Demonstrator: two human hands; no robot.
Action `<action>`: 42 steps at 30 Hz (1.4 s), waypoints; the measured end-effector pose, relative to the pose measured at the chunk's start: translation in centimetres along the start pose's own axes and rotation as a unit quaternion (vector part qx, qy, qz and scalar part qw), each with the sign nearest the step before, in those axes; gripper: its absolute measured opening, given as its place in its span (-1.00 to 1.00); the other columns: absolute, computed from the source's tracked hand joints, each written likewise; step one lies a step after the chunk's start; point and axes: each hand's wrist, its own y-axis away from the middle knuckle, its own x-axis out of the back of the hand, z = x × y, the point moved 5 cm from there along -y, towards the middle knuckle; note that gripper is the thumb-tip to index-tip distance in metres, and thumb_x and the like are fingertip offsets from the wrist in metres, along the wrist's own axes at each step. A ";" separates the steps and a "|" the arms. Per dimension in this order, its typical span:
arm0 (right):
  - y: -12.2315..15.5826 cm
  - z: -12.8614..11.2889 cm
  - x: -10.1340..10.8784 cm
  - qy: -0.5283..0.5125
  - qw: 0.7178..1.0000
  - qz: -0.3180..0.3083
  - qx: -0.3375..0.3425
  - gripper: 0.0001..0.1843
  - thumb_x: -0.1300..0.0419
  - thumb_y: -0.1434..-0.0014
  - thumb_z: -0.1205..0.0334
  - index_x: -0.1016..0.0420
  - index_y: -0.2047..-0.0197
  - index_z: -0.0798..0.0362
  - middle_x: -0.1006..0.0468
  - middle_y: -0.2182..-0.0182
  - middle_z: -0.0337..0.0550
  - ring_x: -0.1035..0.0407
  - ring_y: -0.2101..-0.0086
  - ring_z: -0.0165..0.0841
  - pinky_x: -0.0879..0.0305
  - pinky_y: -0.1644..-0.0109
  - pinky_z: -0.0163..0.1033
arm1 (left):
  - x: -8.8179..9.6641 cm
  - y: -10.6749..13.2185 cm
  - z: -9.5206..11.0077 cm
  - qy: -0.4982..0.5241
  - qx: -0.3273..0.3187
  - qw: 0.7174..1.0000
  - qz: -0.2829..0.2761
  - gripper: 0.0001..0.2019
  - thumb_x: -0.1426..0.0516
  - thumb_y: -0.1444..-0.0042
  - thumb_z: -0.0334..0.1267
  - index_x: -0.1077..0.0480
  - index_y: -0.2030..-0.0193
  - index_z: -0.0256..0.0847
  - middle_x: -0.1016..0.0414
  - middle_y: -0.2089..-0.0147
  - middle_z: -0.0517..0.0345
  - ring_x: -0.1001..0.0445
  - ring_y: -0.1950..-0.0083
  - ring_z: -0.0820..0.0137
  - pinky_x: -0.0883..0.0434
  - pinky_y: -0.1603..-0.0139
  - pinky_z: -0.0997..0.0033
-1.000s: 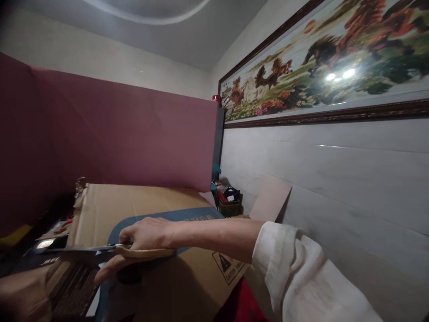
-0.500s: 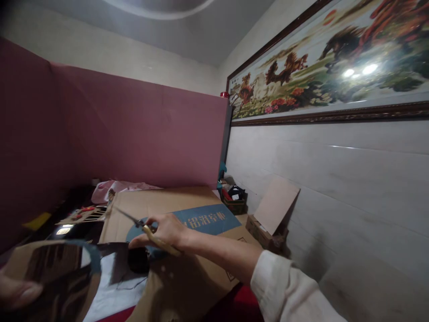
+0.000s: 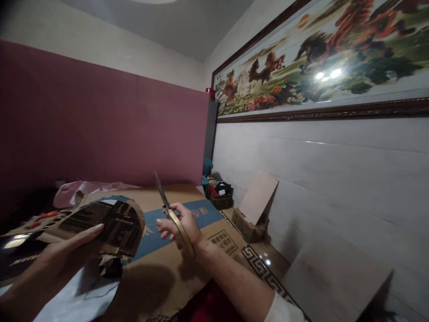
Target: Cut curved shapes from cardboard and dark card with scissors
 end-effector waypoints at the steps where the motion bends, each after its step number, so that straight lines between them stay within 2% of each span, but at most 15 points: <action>1: 0.1 -0.2 -0.5 -0.026 1.000 -0.012 0.004 -0.44 -0.38 0.12 -0.05 -0.29 0.15 0.04 -0.51 0.46 -0.28 -0.40 0.52 -0.42 -0.17 0.50 -0.39 | -0.4 -0.1 -0.6 0.001 0.000 1.000 -0.018 -0.72 -0.42 0.31 -0.35 -0.60 0.37 -0.38 -0.67 0.35 -0.03 -0.60 0.43 0.21 -0.57 0.45 0.36; 4: 0.4 -0.7 -1.8 -0.076 0.996 -0.011 0.040 -0.49 -0.38 0.18 0.11 -0.32 0.16 0.03 -0.45 0.46 -0.35 -0.35 0.50 -0.45 -0.21 0.44 -0.37 | -1.3 -0.1 -2.6 0.001 0.014 0.997 -0.073 -0.65 -0.42 0.23 -0.26 -0.61 0.25 -0.37 -0.68 0.25 -0.07 -0.61 0.35 0.15 -0.57 0.39 0.32; 6: 0.3 -0.6 -2.4 -0.096 0.993 0.010 0.063 -0.51 -0.38 0.23 0.20 -0.34 0.19 0.03 -0.41 0.47 -0.37 -0.28 0.51 -0.47 -0.20 0.41 -0.36 | -1.3 -0.2 -3.5 0.005 0.013 0.996 -0.083 -0.68 -0.40 0.19 -0.26 -0.61 0.24 -0.36 -0.68 0.28 -0.03 -0.61 0.35 0.20 -0.56 0.36 0.38; 9: 0.2 0.1 -2.8 -0.122 0.990 0.032 0.069 -0.51 -0.37 0.27 0.24 -0.34 0.21 0.02 -0.39 0.45 -0.38 -0.25 0.49 -0.46 -0.20 0.38 -0.34 | -1.0 -0.1 -4.2 0.021 0.005 0.997 -0.071 -0.75 -0.37 0.12 -0.26 -0.62 0.27 -0.32 -0.68 0.28 0.01 -0.62 0.26 0.24 -0.55 0.24 0.45; 12: 0.1 0.8 -3.1 -0.139 0.988 0.029 0.067 -0.49 -0.37 0.27 0.23 -0.33 0.19 0.01 -0.42 0.44 -0.36 -0.29 0.46 -0.42 -0.24 0.32 -0.30 | -0.7 0.0 -4.1 0.044 -0.031 0.998 -0.034 -0.70 -0.40 0.17 -0.30 -0.60 0.22 -0.25 -0.69 0.22 0.03 -0.62 0.13 0.21 -0.55 0.14 0.39; 16: 0.3 1.3 -3.7 -0.137 0.988 0.002 0.069 -0.52 -0.37 0.22 0.21 -0.32 0.20 0.00 -0.45 0.42 -0.33 -0.31 0.43 -0.39 -0.24 0.28 -0.27 | -0.2 0.4 -3.4 0.049 -0.122 0.991 0.014 -0.47 -0.43 0.26 -0.34 -0.54 0.04 -0.14 -0.69 0.22 0.14 -0.63 0.20 0.20 -0.59 0.23 0.36; 20: 0.7 1.7 -4.0 -0.131 0.989 -0.007 0.070 -0.54 -0.37 0.18 0.18 -0.31 0.19 -0.01 -0.43 0.44 -0.34 -0.27 0.46 -0.40 -0.19 0.31 -0.28 | -0.1 0.6 -3.4 0.041 -0.146 0.988 0.020 -0.35 -0.43 0.27 -0.33 -0.47 -0.07 -0.14 -0.68 0.19 0.13 -0.63 0.20 0.21 -0.58 0.29 0.42; 30: 1.2 2.4 -3.5 -0.067 0.991 0.029 0.110 -0.59 -0.32 0.05 0.14 -0.32 0.14 -0.02 -0.33 0.46 -0.34 -0.16 0.46 -0.42 -0.15 0.35 -0.30 | 0.4 0.5 -4.0 0.027 -0.105 0.994 0.008 -0.27 -0.43 0.24 -0.31 -0.41 -0.17 -0.05 -0.68 0.17 0.15 -0.63 0.19 0.21 -0.57 0.20 0.38; 34: 1.4 2.3 -3.0 -0.039 0.991 0.041 0.118 -0.61 -0.30 0.04 0.15 -0.34 0.13 -0.02 -0.25 0.46 -0.35 -0.11 0.47 -0.43 -0.12 0.37 -0.30 | 0.4 0.5 -4.3 0.021 -0.084 0.996 -0.004 -0.29 -0.41 0.21 -0.26 -0.41 -0.18 -0.11 -0.68 0.14 0.05 -0.62 0.13 0.10 -0.58 0.20 0.27; 37: 1.5 2.2 -2.8 -0.027 0.991 0.048 0.119 -0.62 -0.31 0.05 0.14 -0.35 0.14 -0.02 -0.24 0.46 -0.34 -0.11 0.47 -0.42 -0.12 0.38 -0.30 | 0.3 0.6 -4.5 0.016 -0.081 0.997 0.001 -0.30 -0.42 0.23 -0.24 -0.44 -0.15 -0.13 -0.67 0.12 0.00 -0.62 0.14 0.03 -0.59 0.28 0.24; 40: 1.5 2.6 -2.6 -0.034 0.991 0.052 0.115 -0.62 -0.32 0.05 0.14 -0.36 0.14 -0.02 -0.25 0.45 -0.34 -0.13 0.46 -0.41 -0.15 0.35 -0.29 | 0.4 0.4 -4.8 0.030 -0.075 0.997 0.001 -0.34 -0.44 0.28 -0.27 -0.49 -0.08 -0.11 -0.68 0.17 0.03 -0.63 0.19 0.09 -0.59 0.30 0.28; 42: 1.5 3.1 -2.5 -0.068 0.990 0.057 0.108 -0.61 -0.33 0.05 0.13 -0.36 0.14 -0.03 -0.25 0.45 -0.33 -0.16 0.45 -0.41 -0.17 0.33 -0.29 | 0.6 0.2 -4.9 0.040 -0.069 0.997 0.007 -0.45 -0.44 0.29 -0.27 -0.55 0.05 -0.15 -0.68 0.23 0.06 -0.63 0.24 0.15 -0.59 0.30 0.32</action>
